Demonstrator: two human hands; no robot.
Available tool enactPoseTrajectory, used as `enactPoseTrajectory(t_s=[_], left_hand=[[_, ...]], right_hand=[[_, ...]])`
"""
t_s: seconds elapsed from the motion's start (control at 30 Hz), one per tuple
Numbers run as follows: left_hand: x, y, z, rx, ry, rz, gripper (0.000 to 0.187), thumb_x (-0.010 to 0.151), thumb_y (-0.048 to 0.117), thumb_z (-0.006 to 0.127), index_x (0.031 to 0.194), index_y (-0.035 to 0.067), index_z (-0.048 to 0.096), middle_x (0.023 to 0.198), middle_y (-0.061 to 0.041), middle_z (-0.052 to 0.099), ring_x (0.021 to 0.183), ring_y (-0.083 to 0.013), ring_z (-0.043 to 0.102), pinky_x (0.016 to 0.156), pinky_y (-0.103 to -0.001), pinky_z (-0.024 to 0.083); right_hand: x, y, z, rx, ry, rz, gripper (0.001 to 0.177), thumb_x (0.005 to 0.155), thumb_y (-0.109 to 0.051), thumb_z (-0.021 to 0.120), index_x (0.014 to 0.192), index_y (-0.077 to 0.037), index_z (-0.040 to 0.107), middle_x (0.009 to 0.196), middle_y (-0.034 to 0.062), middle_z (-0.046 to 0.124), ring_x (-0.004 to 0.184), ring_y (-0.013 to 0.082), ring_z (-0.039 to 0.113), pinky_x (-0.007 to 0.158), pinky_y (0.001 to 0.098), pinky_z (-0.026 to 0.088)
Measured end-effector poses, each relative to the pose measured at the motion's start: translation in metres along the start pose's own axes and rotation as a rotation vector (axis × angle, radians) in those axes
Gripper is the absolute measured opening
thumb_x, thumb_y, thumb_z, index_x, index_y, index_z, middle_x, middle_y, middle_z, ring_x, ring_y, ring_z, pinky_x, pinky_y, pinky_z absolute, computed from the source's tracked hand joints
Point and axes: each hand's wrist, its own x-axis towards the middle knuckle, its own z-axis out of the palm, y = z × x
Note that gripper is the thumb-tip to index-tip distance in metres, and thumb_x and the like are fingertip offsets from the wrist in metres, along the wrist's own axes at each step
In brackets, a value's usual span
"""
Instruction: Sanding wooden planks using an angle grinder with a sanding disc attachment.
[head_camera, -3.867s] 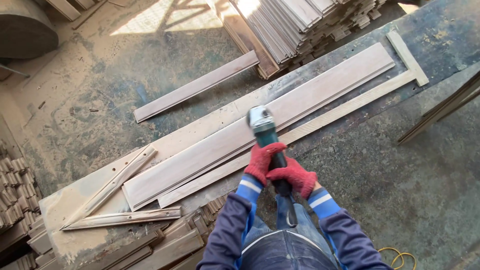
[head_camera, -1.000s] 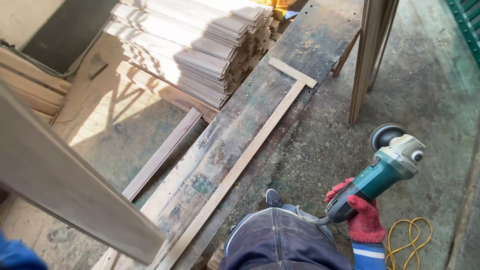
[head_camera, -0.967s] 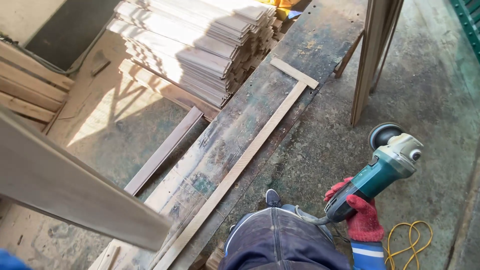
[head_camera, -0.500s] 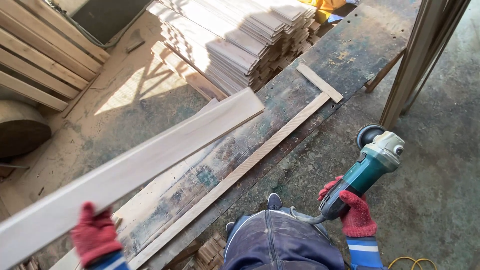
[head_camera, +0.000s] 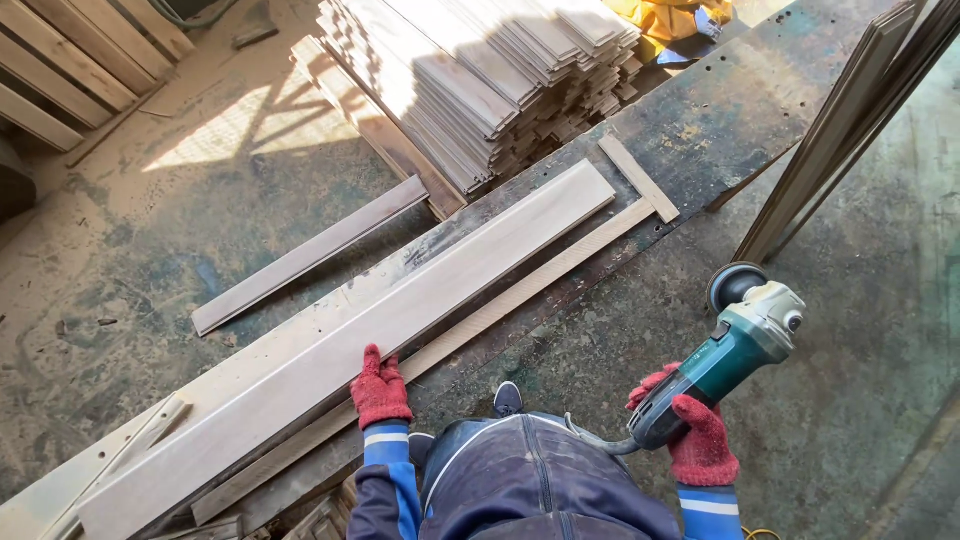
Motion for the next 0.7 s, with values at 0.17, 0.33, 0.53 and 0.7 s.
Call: enactPoseTrajectory(t_s=[0.17,0.33,0.53,0.7], left_hand=[[-0.012,0.009,0.003,1.225,-0.011,0.915,0.042,0.089,0.016,0.078,0.130,0.016,0.072,0.076,-0.014,0.072,0.056,-0.0334,0.060,0.059,-0.043,0.051],[-0.019,-0.003,0.036,0.299,0.032,0.163,0.015,0.090,0.011,0.080,0.100,0.004,0.071,0.082,-0.009,0.068,0.070,-0.0223,0.060,0.073,-0.035,0.056],[-0.058,0.049,0.072,-0.229,0.075,-0.406,0.026,0.091,0.013,0.077,0.103,-0.007,0.065,0.091,-0.019,0.070,0.077,-0.0273,0.070,0.073,-0.031,0.063],[-0.068,0.094,0.048,0.001,-0.091,-0.640,0.040,0.099,0.037,0.068,0.099,-0.003,0.061,0.078,-0.017,0.068,0.060,-0.0272,0.066,0.056,-0.037,0.062]], right_hand=[[-0.003,0.004,-0.018,0.040,0.052,0.025,0.062,0.075,-0.018,0.078,0.131,-0.009,0.053,0.107,0.0187,0.068,0.093,0.0430,0.067,0.082,0.0569,0.055],[-0.002,0.009,-0.022,0.077,0.058,0.024,0.064,0.074,-0.017,0.080,0.131,-0.009,0.054,0.108,0.0185,0.068,0.094,0.0409,0.068,0.082,0.0565,0.056],[-0.003,0.007,-0.023,0.060,0.032,0.058,0.065,0.075,-0.018,0.080,0.133,-0.008,0.053,0.108,0.0178,0.069,0.096,0.0401,0.068,0.082,0.0573,0.056],[0.004,0.011,-0.028,0.017,-0.021,0.090,0.066,0.077,-0.021,0.080,0.136,-0.007,0.051,0.110,0.0196,0.069,0.097,0.0399,0.068,0.086,0.0604,0.055]])
